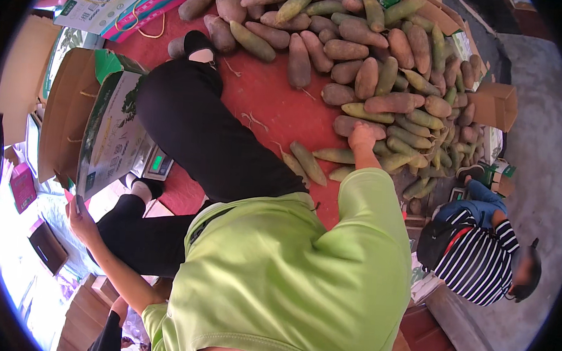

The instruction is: Sort and pack radishes into cardboard boxes for shipping.

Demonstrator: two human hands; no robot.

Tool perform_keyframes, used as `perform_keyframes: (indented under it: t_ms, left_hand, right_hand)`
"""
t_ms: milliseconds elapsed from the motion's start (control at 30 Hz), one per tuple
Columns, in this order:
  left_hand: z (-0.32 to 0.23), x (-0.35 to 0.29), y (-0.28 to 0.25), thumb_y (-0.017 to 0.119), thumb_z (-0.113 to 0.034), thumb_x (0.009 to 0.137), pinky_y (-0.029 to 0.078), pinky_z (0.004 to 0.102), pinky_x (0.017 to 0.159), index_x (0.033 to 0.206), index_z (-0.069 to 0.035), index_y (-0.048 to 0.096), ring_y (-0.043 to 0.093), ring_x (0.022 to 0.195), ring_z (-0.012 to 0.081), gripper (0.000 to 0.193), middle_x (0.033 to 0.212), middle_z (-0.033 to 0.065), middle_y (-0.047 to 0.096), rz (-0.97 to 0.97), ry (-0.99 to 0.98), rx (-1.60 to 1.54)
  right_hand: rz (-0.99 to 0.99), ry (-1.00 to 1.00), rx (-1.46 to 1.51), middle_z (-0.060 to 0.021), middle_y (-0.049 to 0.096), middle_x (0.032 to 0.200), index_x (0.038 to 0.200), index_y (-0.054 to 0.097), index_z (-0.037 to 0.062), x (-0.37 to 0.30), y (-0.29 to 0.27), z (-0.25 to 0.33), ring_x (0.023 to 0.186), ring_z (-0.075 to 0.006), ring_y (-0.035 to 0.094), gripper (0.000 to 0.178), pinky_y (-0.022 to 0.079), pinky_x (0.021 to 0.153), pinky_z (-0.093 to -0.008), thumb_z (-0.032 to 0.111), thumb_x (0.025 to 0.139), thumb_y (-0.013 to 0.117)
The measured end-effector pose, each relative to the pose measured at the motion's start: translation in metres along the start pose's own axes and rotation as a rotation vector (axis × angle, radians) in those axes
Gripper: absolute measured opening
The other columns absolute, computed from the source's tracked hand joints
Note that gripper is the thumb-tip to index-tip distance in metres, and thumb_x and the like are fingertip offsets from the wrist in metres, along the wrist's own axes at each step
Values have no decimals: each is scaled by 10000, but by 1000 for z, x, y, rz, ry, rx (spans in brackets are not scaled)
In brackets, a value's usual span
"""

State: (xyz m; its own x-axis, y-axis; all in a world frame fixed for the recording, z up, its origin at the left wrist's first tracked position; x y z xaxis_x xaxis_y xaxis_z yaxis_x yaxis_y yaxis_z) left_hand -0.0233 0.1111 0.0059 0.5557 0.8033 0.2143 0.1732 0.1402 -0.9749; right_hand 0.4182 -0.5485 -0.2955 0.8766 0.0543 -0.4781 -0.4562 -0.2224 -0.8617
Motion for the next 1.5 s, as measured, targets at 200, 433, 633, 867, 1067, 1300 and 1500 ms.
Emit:
perform_keyframes:
  t_ms: [200,433,633,867,1067,1300,1500]
  left_hand:
    - [3,-1,3,585,-211,906,477,376,725,1037,-83,655,631,846,298,195,985,97,632,15,-15,18]
    - [-14,1,7,605,-129,881,482,363,718,1022,-80,657,631,835,296,158,970,97,635,-36,39,-5]
    - [-16,-4,-5,605,-67,842,473,376,770,1019,-90,653,606,905,300,185,973,100,616,-37,-11,-21]
    - [-37,-1,-22,600,-4,778,481,388,745,964,-95,668,606,884,304,218,921,98,617,-83,16,-3]
    - [-40,1,-22,596,-44,813,483,383,744,982,-123,667,606,887,298,200,947,82,608,-67,-36,-19]
    - [-32,-5,-27,604,-69,815,484,380,753,971,-121,670,610,892,287,177,936,73,607,-50,-111,2]
    - [-32,-5,-30,597,-65,819,484,373,752,976,-118,670,607,900,279,181,934,67,602,-47,-130,-29]
  right_hand:
    - [-4,-106,-29,-169,605,1124,1091,616,107,-14,9,26,1074,-335,567,295,468,910,-415,107,800,570]
    - [255,-203,358,-161,608,1123,1168,566,90,-39,108,90,1053,-345,577,505,476,904,-401,185,702,733]
    - [199,-448,146,-134,453,1337,1320,433,146,-78,69,166,1203,-352,460,567,430,968,-446,267,803,631]
    - [346,-490,-51,-132,512,1207,1173,511,134,-71,102,179,1155,-336,494,317,465,891,-480,249,878,494]
    - [372,-339,109,-194,594,1113,1067,545,94,-58,133,170,1058,-380,573,249,483,857,-499,235,868,496]
    - [401,-206,277,-209,637,1048,1073,577,58,-60,85,153,1015,-346,611,360,486,859,-429,283,792,590]
    - [403,-407,166,-217,655,962,1038,629,22,-47,71,141,924,-376,638,381,507,766,-421,275,754,649]
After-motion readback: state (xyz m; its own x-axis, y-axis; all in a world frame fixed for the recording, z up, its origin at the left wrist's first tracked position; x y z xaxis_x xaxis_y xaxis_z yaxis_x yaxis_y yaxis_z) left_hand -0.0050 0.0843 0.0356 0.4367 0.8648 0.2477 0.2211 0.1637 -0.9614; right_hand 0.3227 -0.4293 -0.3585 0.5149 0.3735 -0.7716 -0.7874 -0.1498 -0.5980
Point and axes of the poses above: each hand's wrist, its own x-axis towards the middle knuckle, its own y-axis out of the palm, z = x × y, the point moved 8 cm from there along x, towards the middle knuckle
